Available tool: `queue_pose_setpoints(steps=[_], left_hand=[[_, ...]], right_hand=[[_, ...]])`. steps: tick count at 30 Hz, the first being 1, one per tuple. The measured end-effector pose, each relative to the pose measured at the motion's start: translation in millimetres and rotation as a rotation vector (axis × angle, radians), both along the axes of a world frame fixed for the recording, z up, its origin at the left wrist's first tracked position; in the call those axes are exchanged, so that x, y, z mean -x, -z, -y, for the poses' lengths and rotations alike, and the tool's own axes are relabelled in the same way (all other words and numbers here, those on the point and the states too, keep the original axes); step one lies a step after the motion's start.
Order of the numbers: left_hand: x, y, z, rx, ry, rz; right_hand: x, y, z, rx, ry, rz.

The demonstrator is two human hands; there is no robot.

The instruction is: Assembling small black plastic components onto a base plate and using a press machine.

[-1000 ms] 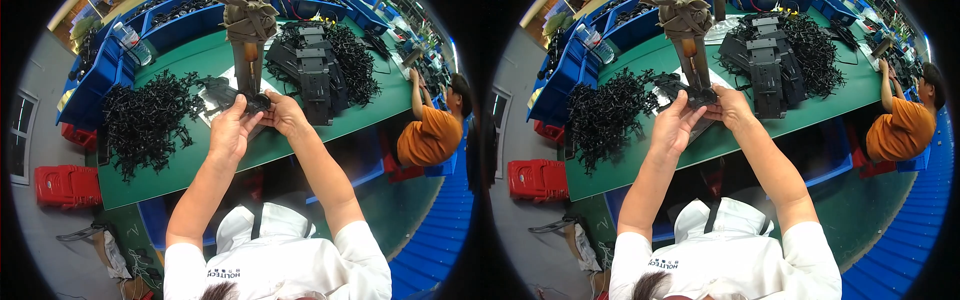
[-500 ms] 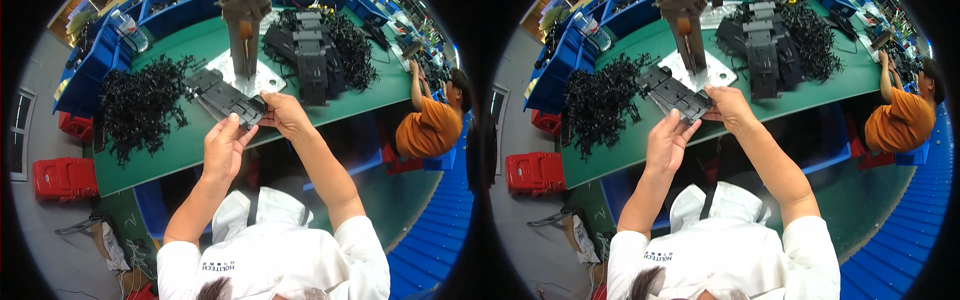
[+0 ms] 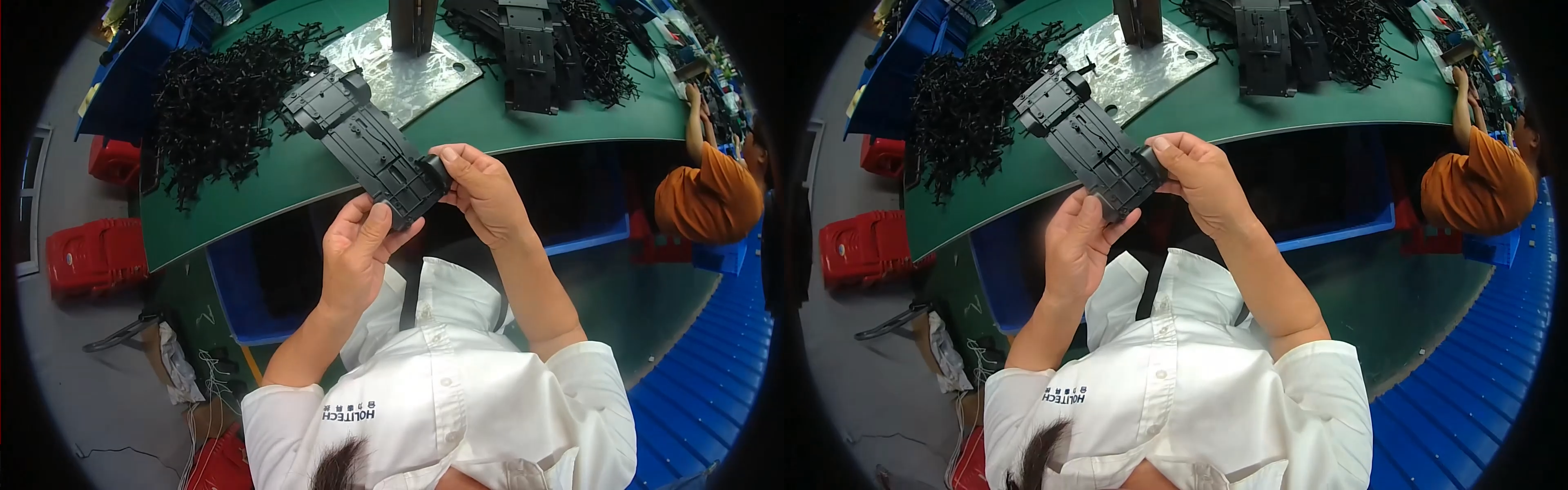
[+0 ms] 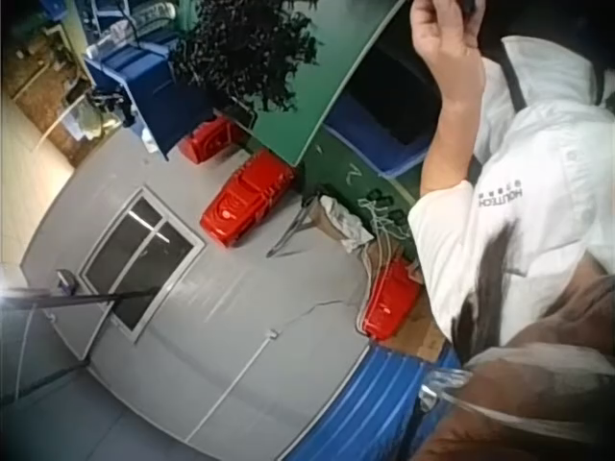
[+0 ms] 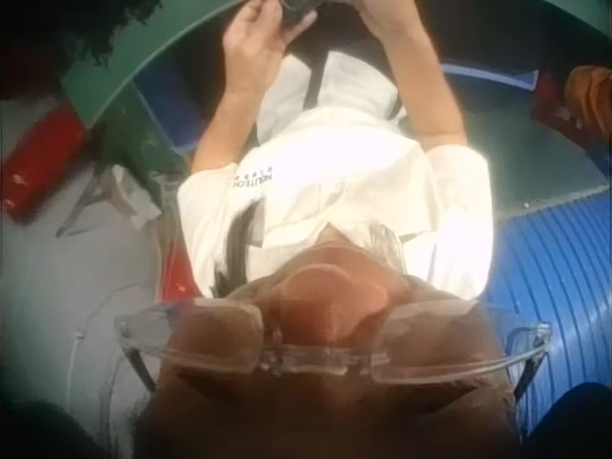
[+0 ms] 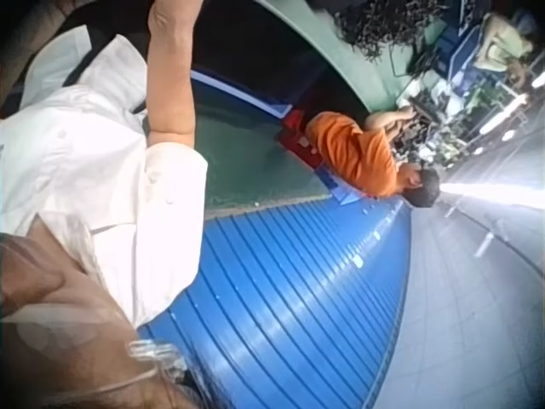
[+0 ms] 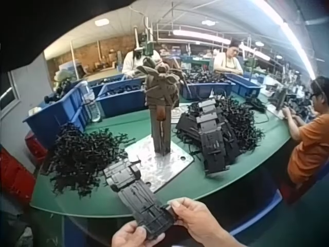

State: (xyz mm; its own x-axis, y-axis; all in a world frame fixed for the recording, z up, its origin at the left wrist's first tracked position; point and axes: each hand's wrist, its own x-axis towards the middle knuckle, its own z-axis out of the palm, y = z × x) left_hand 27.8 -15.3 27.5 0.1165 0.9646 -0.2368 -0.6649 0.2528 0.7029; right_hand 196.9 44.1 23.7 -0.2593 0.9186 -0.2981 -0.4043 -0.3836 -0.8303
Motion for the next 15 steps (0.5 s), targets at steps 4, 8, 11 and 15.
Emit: queue_pose_setpoints(steps=[4,8,11,15], left_hand=[[0.6,1.6,6.5,-0.024,0.016,-0.005],[0.2,2.6,8.5,-0.017,0.025,0.002],[1.2,2.7,12.1,-0.006,0.029,0.0],[1.6,2.7,13.3,-0.016,0.04,-0.01]], right_hand=[[-1.1,-1.5,8.4,0.014,0.001,-0.017],[-1.8,0.1,11.1,-0.009,0.023,-0.009],[-1.5,-0.9,15.1,-0.022,0.02,-0.023],[-1.5,0.5,17.6,-0.067,0.029,-0.063]])
